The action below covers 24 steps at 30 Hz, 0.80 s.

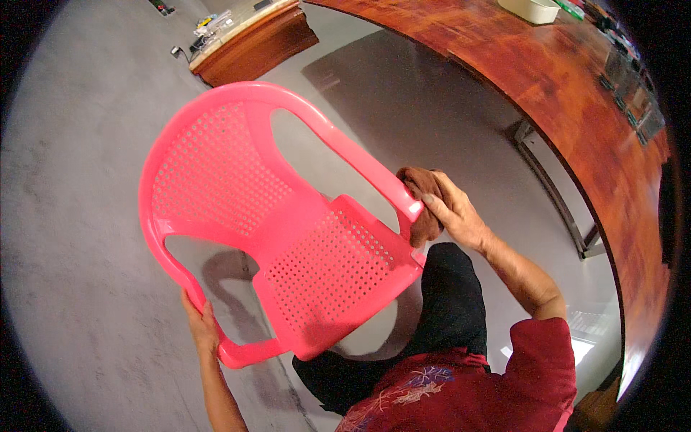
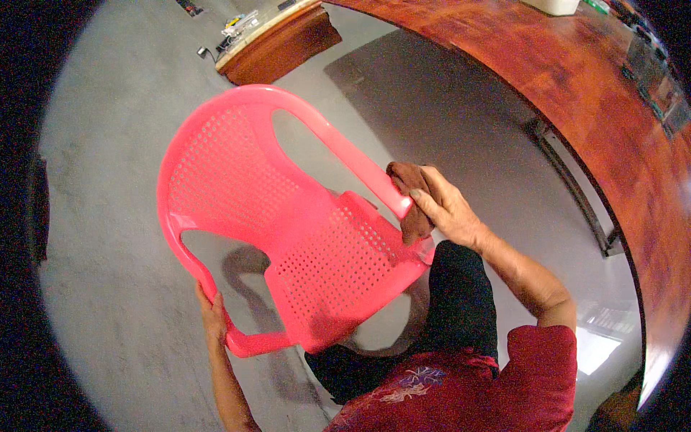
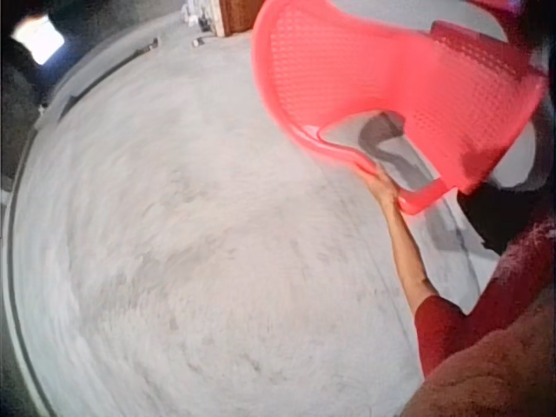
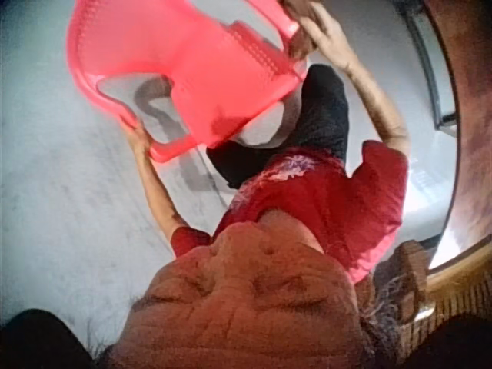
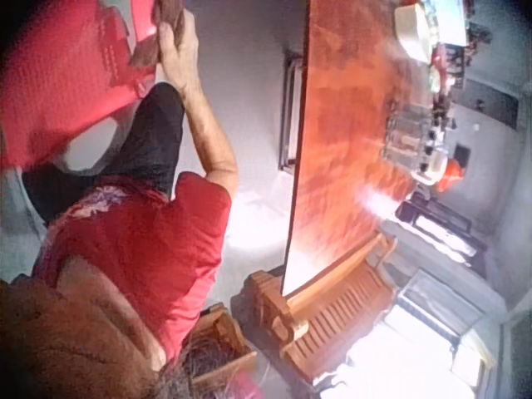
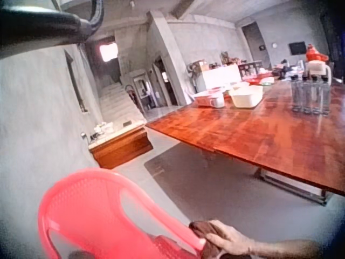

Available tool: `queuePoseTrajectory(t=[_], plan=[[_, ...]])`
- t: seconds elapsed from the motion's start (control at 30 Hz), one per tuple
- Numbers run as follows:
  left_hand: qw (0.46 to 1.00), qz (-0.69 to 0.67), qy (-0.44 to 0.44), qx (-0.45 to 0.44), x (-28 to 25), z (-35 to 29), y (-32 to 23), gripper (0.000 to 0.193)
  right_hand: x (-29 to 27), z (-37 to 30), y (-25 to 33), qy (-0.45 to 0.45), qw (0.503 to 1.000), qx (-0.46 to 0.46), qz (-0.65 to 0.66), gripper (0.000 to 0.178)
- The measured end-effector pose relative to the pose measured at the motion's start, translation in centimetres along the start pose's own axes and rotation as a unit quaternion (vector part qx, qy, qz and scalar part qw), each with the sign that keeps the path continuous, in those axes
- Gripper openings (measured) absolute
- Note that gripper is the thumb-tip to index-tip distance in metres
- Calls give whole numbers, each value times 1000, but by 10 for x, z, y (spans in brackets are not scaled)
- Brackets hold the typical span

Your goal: The person wipes a wooden chair, a pink plastic chair, a wooden table, and a small side table using a cloth. They dip the cloth into a red basin of water and wring it out before continuing to wipe the surfaces.

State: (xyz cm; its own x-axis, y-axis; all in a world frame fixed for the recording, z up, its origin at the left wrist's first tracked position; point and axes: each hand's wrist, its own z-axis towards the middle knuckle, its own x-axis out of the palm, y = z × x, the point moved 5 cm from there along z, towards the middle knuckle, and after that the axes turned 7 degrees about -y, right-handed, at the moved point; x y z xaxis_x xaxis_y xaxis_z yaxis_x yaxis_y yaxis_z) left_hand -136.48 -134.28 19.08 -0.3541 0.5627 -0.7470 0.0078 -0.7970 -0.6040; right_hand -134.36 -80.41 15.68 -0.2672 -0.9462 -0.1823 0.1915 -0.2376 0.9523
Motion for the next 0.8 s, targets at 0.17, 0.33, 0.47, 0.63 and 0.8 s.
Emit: queuePoseTrajectory(t=[0.17,0.33,0.47,0.63,0.8], plan=[[997,-20,0,-73,-4,3,25,56,27,-35,-50,-207,978,-33,16,41],[995,-34,7,-92,-5,3,16,43,62,-74,-141,-394,914,94,18,46],[980,-123,38,-150,2,1,10,38,69,-86,-176,-410,892,187,-9,41],[976,-148,29,-154,-16,4,22,39,65,-94,-149,-315,915,214,132,34],[987,-85,69,-119,8,0,5,42,52,-123,-169,-268,906,184,273,36]])
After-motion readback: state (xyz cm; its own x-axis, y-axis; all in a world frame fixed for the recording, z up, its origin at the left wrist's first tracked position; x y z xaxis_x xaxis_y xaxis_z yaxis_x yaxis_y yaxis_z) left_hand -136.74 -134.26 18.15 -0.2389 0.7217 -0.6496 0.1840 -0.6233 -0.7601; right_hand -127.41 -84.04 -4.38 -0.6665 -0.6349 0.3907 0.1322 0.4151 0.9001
